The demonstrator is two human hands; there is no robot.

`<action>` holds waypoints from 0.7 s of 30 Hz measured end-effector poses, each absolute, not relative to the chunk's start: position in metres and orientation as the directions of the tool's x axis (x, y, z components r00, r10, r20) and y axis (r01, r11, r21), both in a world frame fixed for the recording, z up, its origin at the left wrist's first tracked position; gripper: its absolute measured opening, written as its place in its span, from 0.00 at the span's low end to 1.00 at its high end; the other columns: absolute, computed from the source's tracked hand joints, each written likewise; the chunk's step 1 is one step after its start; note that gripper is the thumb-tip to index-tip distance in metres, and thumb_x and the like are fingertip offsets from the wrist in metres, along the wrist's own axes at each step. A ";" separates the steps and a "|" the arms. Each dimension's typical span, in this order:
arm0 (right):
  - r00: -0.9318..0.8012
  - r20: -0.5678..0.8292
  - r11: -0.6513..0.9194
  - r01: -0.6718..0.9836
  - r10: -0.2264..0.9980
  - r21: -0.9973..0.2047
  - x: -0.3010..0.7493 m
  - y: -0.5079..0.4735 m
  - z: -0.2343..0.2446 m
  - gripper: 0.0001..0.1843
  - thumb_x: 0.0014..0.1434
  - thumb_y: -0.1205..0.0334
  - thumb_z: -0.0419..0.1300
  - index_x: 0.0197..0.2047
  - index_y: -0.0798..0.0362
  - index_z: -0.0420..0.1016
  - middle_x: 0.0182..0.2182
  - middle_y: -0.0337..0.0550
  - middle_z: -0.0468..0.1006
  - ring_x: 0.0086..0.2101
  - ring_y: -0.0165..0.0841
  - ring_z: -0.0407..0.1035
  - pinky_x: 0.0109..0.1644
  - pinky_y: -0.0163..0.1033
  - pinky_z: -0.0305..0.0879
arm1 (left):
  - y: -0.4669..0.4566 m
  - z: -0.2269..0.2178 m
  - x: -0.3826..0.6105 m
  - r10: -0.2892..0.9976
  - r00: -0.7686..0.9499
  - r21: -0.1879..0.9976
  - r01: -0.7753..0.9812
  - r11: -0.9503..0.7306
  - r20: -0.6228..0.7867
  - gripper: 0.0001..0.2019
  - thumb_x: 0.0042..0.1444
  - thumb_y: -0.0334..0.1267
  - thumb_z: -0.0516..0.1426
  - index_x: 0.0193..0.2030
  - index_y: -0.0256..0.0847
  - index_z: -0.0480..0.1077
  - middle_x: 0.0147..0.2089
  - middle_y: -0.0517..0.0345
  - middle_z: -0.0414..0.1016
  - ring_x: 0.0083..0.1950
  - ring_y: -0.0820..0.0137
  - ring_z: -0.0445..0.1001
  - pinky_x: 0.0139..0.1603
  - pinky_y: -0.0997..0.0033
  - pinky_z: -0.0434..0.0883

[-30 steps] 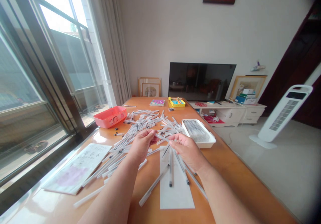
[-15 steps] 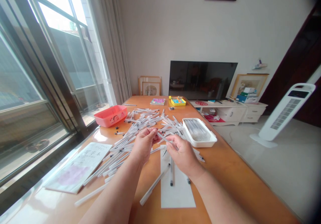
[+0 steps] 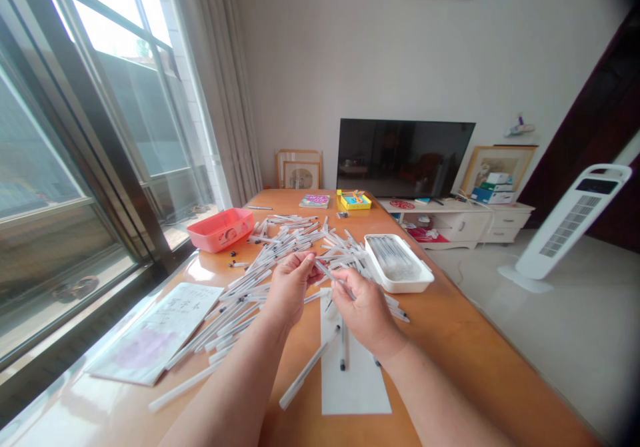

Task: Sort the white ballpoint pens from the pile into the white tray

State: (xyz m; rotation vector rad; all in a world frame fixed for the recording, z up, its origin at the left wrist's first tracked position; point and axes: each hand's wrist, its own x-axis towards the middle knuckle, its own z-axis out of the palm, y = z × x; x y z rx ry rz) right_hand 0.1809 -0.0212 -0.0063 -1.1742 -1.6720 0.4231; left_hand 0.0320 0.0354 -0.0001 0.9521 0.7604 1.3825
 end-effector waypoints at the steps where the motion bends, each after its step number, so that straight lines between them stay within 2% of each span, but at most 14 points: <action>1: -0.021 0.528 0.467 0.496 0.849 -0.732 0.181 -0.021 -0.006 0.13 0.64 0.62 0.56 0.50 0.47 0.75 0.43 0.46 0.82 0.44 0.41 0.76 0.48 0.43 0.68 | 0.035 0.000 0.032 0.994 0.068 0.889 -0.457 -0.044 0.084 0.15 0.53 0.45 0.67 0.40 0.36 0.73 0.35 0.54 0.79 0.33 0.73 0.75 0.43 0.68 0.73; 6: -0.040 0.536 0.488 0.473 0.844 -0.733 0.183 -0.021 -0.004 0.14 0.65 0.61 0.56 0.52 0.47 0.75 0.43 0.45 0.82 0.42 0.39 0.75 0.46 0.41 0.66 | 0.035 0.002 0.030 0.993 0.102 0.856 -0.516 0.007 0.053 0.19 0.53 0.40 0.67 0.50 0.37 0.73 0.39 0.51 0.81 0.36 0.70 0.79 0.46 0.65 0.74; 9: -0.033 0.512 0.462 0.483 0.858 -0.744 0.184 -0.022 -0.003 0.15 0.64 0.59 0.57 0.53 0.47 0.75 0.31 0.40 0.78 0.31 0.36 0.71 0.37 0.38 0.63 | 0.037 0.002 0.024 0.993 0.100 0.837 -0.548 -0.003 0.069 0.19 0.52 0.37 0.66 0.51 0.37 0.74 0.39 0.50 0.81 0.40 0.67 0.80 0.50 0.65 0.74; 12: -0.015 0.487 0.428 0.502 0.873 -0.752 0.184 -0.022 -0.002 0.15 0.64 0.55 0.58 0.52 0.47 0.75 0.21 0.33 0.67 0.24 0.33 0.63 0.30 0.37 0.57 | 0.040 0.002 0.019 0.992 0.091 0.824 -0.567 -0.022 0.089 0.18 0.52 0.36 0.67 0.50 0.37 0.74 0.39 0.50 0.81 0.43 0.66 0.81 0.51 0.64 0.74; 14: -0.004 0.475 0.416 0.493 0.880 -0.764 0.185 -0.021 -0.002 0.15 0.63 0.55 0.59 0.51 0.48 0.75 0.21 0.32 0.65 0.23 0.32 0.61 0.30 0.37 0.56 | 0.042 0.002 0.016 0.993 0.079 0.817 -0.576 -0.029 0.091 0.18 0.51 0.35 0.67 0.49 0.38 0.74 0.40 0.50 0.81 0.44 0.66 0.81 0.52 0.64 0.74; 18: 0.018 0.456 0.403 0.437 0.890 -0.804 0.188 -0.018 -0.003 0.13 0.59 0.61 0.59 0.48 0.48 0.73 0.25 0.34 0.71 0.26 0.32 0.64 0.32 0.37 0.58 | 0.046 0.002 0.011 0.996 0.018 0.815 -0.576 -0.057 0.082 0.16 0.51 0.33 0.66 0.47 0.38 0.74 0.40 0.51 0.81 0.44 0.66 0.81 0.51 0.65 0.75; 21: 0.044 0.433 0.377 0.420 0.900 -0.825 0.190 -0.016 -0.005 0.12 0.58 0.63 0.58 0.46 0.48 0.71 0.25 0.34 0.72 0.25 0.32 0.64 0.32 0.37 0.59 | 0.049 0.001 0.007 0.996 -0.021 0.809 -0.582 -0.082 0.086 0.15 0.51 0.32 0.65 0.47 0.38 0.75 0.39 0.52 0.81 0.43 0.68 0.81 0.51 0.65 0.75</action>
